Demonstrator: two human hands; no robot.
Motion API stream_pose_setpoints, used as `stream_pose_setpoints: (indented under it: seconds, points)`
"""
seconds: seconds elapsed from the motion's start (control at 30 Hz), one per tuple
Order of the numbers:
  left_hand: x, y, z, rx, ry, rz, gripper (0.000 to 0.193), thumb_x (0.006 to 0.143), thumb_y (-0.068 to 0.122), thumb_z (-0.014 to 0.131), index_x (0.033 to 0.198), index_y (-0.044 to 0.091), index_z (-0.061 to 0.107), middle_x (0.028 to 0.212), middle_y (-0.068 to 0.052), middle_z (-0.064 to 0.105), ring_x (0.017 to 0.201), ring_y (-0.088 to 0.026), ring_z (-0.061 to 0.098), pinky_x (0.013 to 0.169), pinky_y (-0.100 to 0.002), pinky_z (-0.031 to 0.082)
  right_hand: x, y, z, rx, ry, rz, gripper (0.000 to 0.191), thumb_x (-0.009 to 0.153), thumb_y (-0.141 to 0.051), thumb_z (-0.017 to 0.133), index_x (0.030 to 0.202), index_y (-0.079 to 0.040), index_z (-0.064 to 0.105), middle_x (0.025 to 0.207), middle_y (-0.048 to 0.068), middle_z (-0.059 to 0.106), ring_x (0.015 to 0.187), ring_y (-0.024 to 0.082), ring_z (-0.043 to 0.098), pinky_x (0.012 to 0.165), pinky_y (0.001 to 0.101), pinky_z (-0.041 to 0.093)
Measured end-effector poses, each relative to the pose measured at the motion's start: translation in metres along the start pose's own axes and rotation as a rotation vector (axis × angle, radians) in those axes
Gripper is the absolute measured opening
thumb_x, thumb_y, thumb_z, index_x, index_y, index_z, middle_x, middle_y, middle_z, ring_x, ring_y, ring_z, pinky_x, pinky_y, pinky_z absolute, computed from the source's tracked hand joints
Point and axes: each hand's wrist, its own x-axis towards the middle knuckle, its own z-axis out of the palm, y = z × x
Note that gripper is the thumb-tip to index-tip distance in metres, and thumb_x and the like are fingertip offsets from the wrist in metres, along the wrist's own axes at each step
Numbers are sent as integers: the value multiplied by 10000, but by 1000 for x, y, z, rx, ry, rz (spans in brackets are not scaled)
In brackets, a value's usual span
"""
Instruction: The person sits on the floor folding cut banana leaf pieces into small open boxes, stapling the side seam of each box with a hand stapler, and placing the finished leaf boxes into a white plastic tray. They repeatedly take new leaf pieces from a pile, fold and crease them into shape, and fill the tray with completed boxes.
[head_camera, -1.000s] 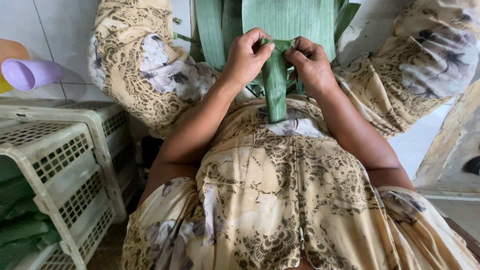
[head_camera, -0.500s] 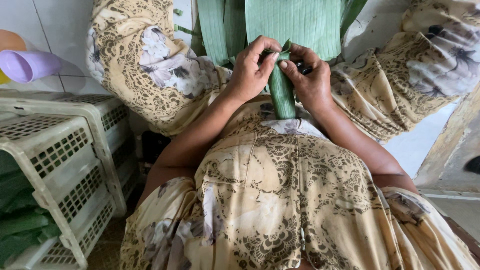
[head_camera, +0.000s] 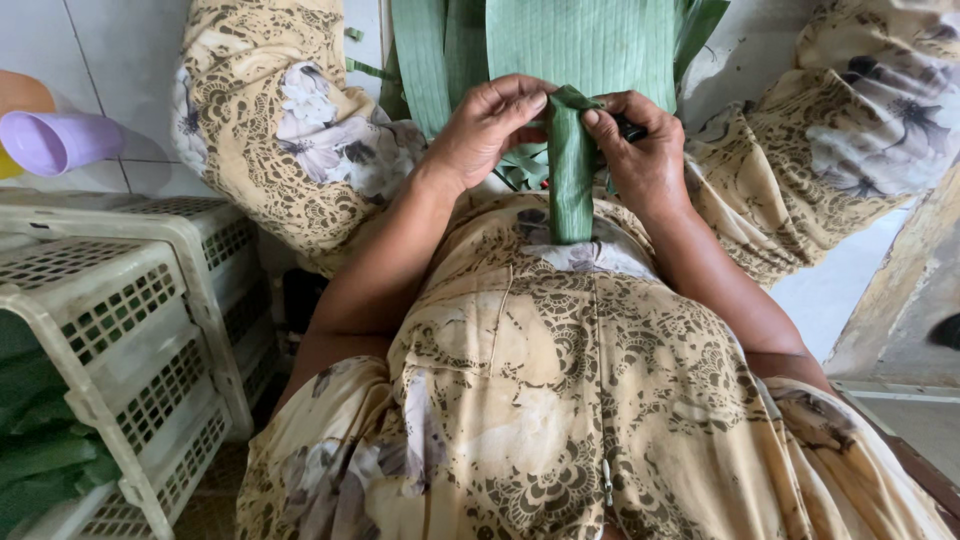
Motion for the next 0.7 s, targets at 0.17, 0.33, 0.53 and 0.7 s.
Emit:
stream_pose_setpoints:
  seconds: [0.17, 0.33, 0.53, 0.7]
  points:
    - [3, -16, -10, -87, -25, -169, 184, 1008, 214, 687, 1141, 94, 730, 997, -38, 745, 875, -167, 735, 750, -358, 649, -3, 2, -2, 1, -43, -166, 92, 1049, -82, 760, 1077, -1, 728, 1083, 40, 705, 973, 103, 622, 876, 264, 527]
    - [13, -16, -2, -184, -119, -150, 134, 1027, 158, 713, 1141, 87, 710, 999, -20, 714, 916, -148, 711, 824, -339, 633, -3, -2, -1, -81, -34, -246, 96, 1034, -59, 778, 1079, 6, 723, 1051, 63, 711, 955, 123, 622, 875, 286, 530]
    - [5, -2, 33, 500, 87, 146, 132, 1000, 139, 707, 1102, 54, 708, 980, -14, 731, 849, -95, 694, 731, -264, 616, -3, -9, 1, -233, 74, -282, 87, 1022, -34, 771, 1079, 1, 714, 1000, 67, 711, 890, 114, 641, 807, 284, 540]
    - [-6, 0, 53, 979, 209, 388, 156, 991, 156, 743, 986, 7, 696, 893, -60, 712, 756, -90, 691, 631, -244, 549, -2, -8, 3, -201, 95, -128, 157, 1019, -79, 764, 1071, 6, 643, 909, 16, 678, 810, 68, 577, 743, 239, 513]
